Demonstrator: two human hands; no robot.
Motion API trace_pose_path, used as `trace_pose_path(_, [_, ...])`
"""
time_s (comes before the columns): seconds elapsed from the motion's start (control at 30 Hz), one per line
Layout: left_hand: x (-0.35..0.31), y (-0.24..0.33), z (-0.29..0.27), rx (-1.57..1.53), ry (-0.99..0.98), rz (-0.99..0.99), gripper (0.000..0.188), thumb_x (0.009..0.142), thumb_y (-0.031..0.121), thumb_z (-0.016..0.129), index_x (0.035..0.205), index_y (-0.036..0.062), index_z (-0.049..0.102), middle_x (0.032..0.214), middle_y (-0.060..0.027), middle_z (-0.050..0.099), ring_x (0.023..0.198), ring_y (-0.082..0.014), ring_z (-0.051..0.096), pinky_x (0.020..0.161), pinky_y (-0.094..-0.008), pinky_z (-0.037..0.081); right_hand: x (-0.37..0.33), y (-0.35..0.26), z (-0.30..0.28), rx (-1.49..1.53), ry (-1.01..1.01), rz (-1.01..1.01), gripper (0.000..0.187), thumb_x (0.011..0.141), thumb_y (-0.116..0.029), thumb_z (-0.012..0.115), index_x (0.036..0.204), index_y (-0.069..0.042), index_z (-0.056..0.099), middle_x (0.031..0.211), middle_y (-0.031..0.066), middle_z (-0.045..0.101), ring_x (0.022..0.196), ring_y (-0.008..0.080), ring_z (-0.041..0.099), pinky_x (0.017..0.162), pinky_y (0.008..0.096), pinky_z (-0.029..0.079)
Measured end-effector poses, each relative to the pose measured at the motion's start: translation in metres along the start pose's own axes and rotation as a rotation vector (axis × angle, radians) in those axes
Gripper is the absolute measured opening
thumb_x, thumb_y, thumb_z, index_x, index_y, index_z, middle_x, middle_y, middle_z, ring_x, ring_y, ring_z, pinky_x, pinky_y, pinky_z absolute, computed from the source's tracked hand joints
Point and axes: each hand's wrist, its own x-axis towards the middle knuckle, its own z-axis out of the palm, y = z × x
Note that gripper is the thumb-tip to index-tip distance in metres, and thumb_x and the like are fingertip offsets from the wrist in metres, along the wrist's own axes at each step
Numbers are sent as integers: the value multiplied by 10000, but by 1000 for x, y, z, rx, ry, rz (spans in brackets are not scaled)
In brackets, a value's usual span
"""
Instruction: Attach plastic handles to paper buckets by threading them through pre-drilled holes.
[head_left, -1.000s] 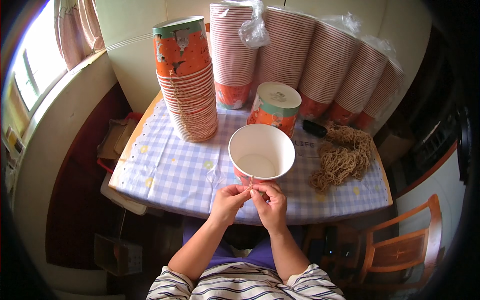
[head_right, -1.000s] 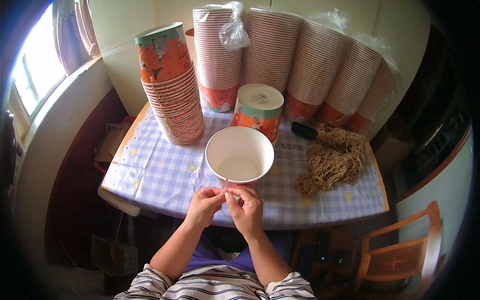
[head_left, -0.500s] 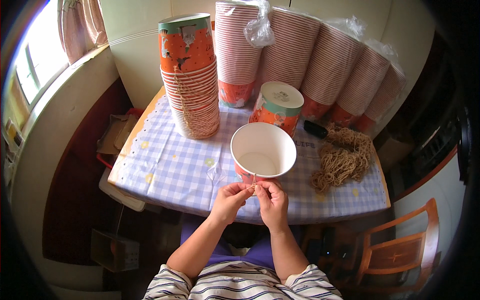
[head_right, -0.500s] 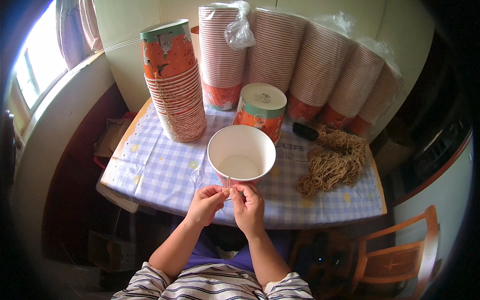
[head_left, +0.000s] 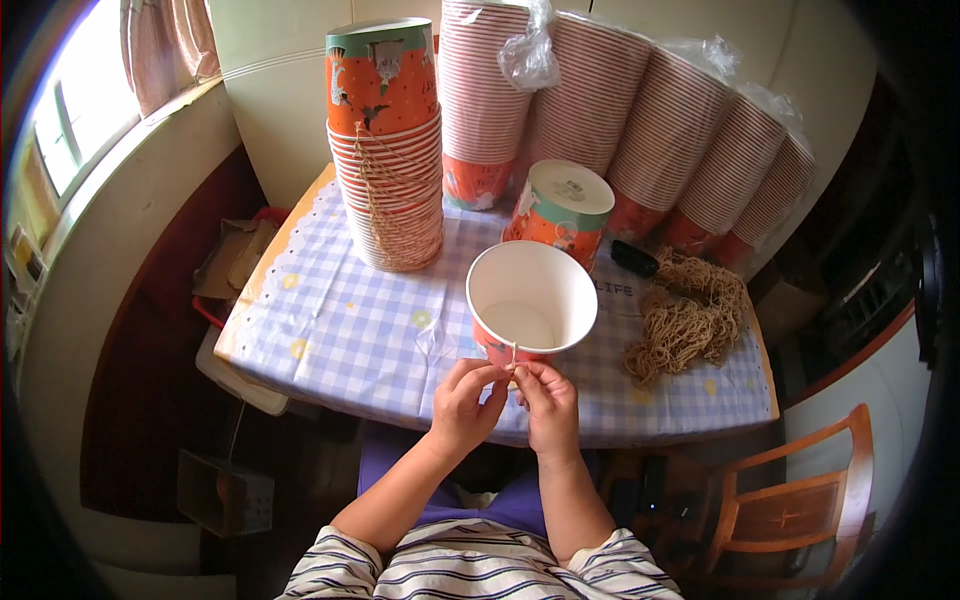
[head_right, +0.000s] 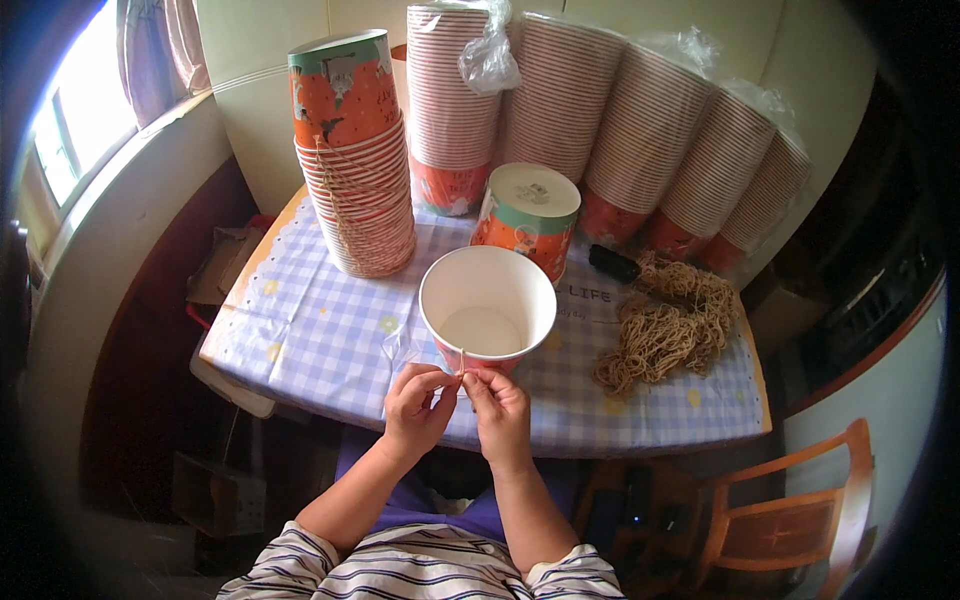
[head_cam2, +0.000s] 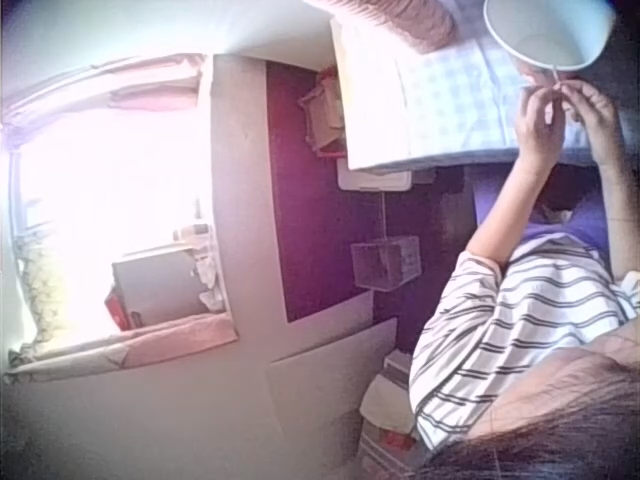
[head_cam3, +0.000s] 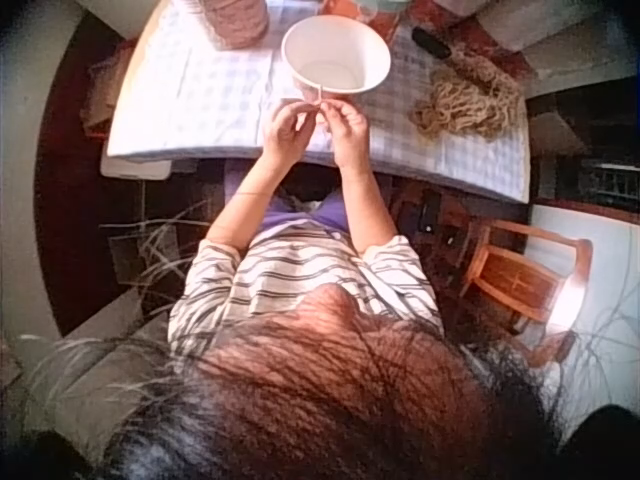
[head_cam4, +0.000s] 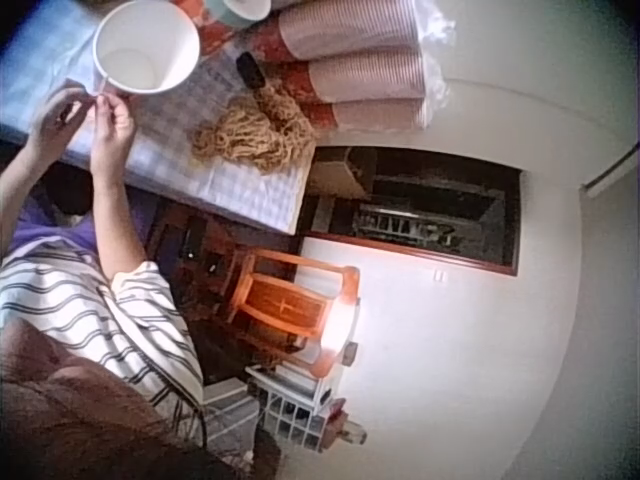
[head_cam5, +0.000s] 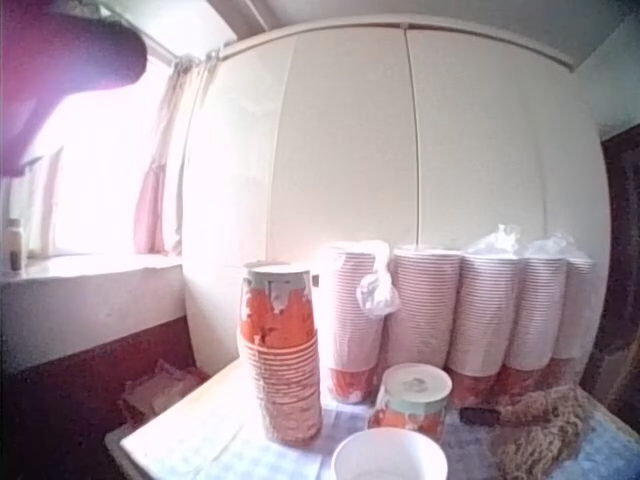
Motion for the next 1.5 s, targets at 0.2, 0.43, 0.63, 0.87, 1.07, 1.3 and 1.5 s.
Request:
trace_pose_path(0.2, [-1, 0, -2, 0, -32, -9, 255, 723, -62, 702, 952, 41, 657, 878, -102, 656, 731, -228, 649, 580, -299, 515, 0, -2, 0, 76, 8, 68, 143, 901, -141, 635, 950, -14, 678, 773, -1, 646, 597, 39, 458, 546, 182, 353])
trace_pose_path(0.43, [1, -2, -4, 34, -66, 40, 264, 711, -53, 708, 956, 31, 662, 877, -107, 667, 748, -233, 668, 608, -307, 535, 1, -4, -1, 46, -1, 21, 157, 902, -130, 638, 944, 13, 689, 811, -12, 637, 727, 46, 532, 662, 202, 430])
trace_pose_path(0.63, [3, -9, -2, 3, 0, 108, 214, 707, -98, 703, 878, 24, 663, 833, -81, 660, 572, -86, 550, 461, -219, 415, 1, -5, 2, 22, -13, -9, 116, 882, -114, 639, 904, -15, 695, 780, -10, 650, 640, 33, 456, 585, 186, 359])
trace_pose_path(0.87, [1, -3, -9, -76, -131, -195, 127, 749, -71, 672, 832, 23, 649, 743, -42, 625, 564, -40, 488, 493, -186, 369, 1, -5, 6, 28, 3, -46, 168, 910, -147, 622, 946, 2, 689, 824, 11, 667, 708, 52, 523, 648, 201, 420])
trace_pose_path(1.07, [-4, -10, -8, -233, -109, -323, 55, 794, -33, 662, 811, 16, 647, 712, 13, 599, 570, -15, 464, 499, -179, 350, 3, 0, 2, -40, -84, 19, 219, 919, -201, 631, 975, 3, 688, 847, 15, 678, 756, 68, 577, 687, 217, 470])
trace_pose_path(1.3, [-1, -10, -9, -192, -101, -308, 62, 788, -21, 677, 828, 20, 653, 699, 5, 600, 554, -16, 456, 487, -185, 352, 5, 2, 4, -141, 3, -86, 229, 906, -219, 652, 905, 6, 697, 736, 22, 669, 673, 74, 580, 622, 232, 467])
trace_pose_path(1.5, [-4, -18, -6, -232, -94, -333, 70, 786, -10, 691, 836, 28, 659, 686, -1, 602, 526, -21, 444, 473, -194, 351, 7, 5, 2, -316, 79, -238, 236, 894, -215, 666, 884, 20, 686, 682, 61, 659, 610, 103, 583, 572, 259, 467])
